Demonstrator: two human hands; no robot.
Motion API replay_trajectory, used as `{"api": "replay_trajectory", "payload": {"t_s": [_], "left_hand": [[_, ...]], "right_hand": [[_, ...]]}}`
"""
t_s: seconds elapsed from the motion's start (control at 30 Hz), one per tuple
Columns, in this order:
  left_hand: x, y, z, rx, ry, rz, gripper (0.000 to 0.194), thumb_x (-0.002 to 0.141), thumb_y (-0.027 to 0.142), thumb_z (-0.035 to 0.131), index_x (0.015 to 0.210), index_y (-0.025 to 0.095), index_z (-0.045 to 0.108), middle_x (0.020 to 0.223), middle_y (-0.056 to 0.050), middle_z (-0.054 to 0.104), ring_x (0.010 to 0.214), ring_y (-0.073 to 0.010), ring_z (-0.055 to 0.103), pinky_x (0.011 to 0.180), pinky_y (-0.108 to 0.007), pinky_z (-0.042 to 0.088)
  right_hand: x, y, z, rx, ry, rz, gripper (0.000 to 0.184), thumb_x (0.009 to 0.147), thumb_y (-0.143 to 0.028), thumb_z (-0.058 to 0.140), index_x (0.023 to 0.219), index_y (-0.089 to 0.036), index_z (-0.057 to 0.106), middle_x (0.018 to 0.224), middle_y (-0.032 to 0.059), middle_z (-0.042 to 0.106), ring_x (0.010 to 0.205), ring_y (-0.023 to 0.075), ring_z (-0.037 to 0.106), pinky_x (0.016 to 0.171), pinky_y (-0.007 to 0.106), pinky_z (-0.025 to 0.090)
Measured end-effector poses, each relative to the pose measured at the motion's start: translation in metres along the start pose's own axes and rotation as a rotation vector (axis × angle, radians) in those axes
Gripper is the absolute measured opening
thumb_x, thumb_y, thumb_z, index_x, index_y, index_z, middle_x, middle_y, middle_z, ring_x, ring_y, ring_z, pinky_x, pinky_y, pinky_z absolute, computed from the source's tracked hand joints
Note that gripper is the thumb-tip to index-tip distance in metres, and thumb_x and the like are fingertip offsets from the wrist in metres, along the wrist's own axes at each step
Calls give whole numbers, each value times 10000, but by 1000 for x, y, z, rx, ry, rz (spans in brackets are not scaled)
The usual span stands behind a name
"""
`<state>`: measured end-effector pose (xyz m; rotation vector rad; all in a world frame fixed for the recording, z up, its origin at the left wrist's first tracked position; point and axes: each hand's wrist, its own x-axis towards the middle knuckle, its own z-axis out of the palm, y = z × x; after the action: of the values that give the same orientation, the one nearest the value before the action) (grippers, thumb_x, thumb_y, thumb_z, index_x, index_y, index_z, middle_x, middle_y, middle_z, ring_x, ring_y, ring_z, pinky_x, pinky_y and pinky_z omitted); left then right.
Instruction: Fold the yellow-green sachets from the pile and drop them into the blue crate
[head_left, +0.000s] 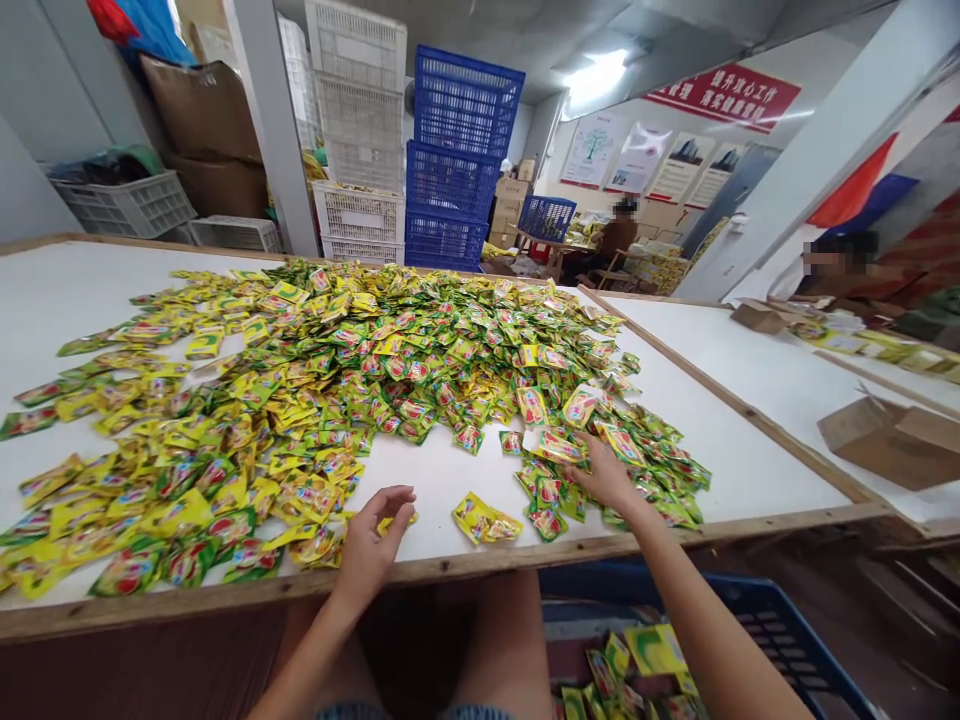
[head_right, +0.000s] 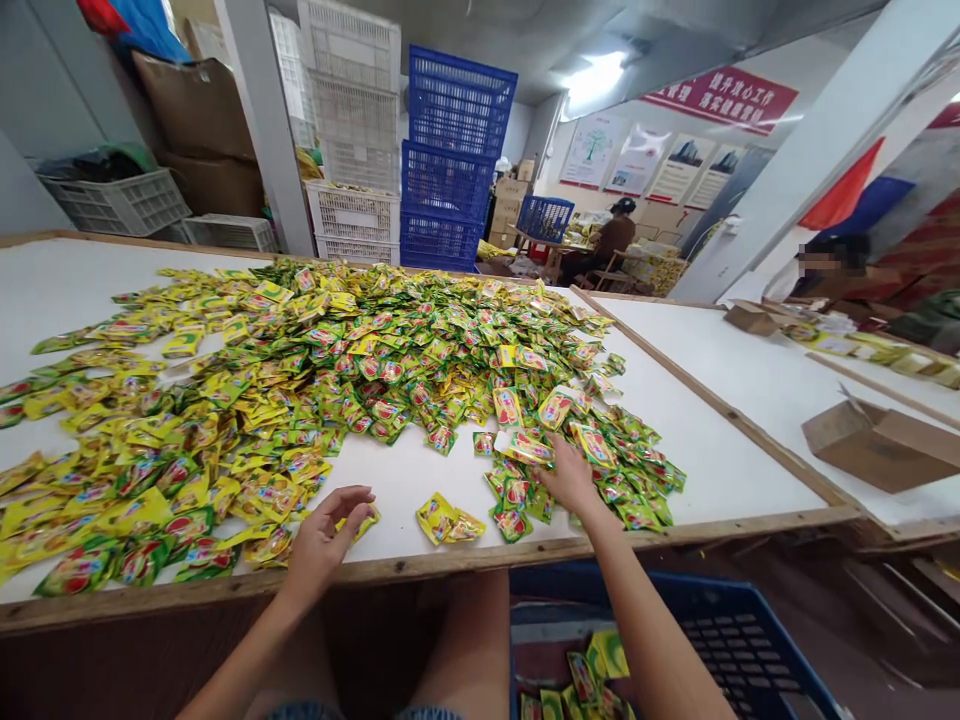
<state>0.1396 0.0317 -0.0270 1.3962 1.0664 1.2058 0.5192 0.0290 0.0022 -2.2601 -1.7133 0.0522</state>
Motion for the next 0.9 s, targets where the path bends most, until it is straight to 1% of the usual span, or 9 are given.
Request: {"api": "replay_trajectory", "payload": {"t_s": [0.13,0.3,0.37,0.43,0.5,0.57,0.7,0.8,0.9], "left_hand": [[0,-2,-5,-85,70,-23,272,758,358,591,943,159,602,914,-79,655,892,-209,617,829,-359,497],[4,10,28,-222,3,-16,454,738,366,620,1132,159,528,1106,-117,618,1014,-228,587,892,-370,465],[6,17,44,-312,-21,-44,505,737,388,615,1166,142,512,1155,-129,602,1055,-249,569,878,-363,474],[8,23,49,-372,2,-88,478,750,392,599,1144,129,533,1107,-125,632,1030,-258,584,850,-360,487],[9,24,41,-416,46,-120,447,750,370,608,1119,125,549,1014,-111,668,950,-253,622,814,-367,500],[11,24,23,-455,105,-139,447,728,344,641,1109,128,551,940,-91,682,854,-238,649,770,-374,514],[11,21,-4,-488,196,-174,469,690,331,680,1100,138,554,865,-61,682,766,-211,654,704,-364,532],[9,19,-3,-468,177,-181,446,683,332,685,1063,129,571,841,-61,681,745,-202,651,692,-349,532],[8,19,2,-444,138,-180,432,679,338,687,1036,119,582,831,-71,682,747,-204,653,697,-337,527]], "right_hand": [[22,-18,17,12,-21,22,534,681,-327,614,1175,-174,480,1105,127,572,1043,315,507,806,423,386],[-43,-113,17,354,291,-186,533,686,-365,649,1153,-180,468,1067,129,549,982,278,500,831,404,390],[-74,-156,21,508,187,-322,568,657,-321,690,1161,-205,457,1087,110,540,976,254,501,837,374,400],[-89,-176,25,578,23,-440,593,656,-307,701,1185,-232,444,1118,84,538,992,240,505,835,356,405],[-82,-164,23,562,-44,-437,404,725,-293,644,1102,-239,509,1060,58,579,924,212,543,820,344,403],[-61,-127,19,430,-34,-321,162,795,-263,561,951,-221,578,958,44,623,822,187,573,796,332,397],[-24,-53,15,-58,-115,-83,219,722,-240,630,935,-195,602,978,77,632,939,249,551,786,329,367],[-22,-35,20,-176,-164,-39,289,685,-262,663,953,-170,606,971,107,628,952,277,535,767,332,353],[-28,-39,17,-203,-189,-33,183,694,-285,648,809,-145,626,873,119,636,902,278,543,726,321,348]]}}
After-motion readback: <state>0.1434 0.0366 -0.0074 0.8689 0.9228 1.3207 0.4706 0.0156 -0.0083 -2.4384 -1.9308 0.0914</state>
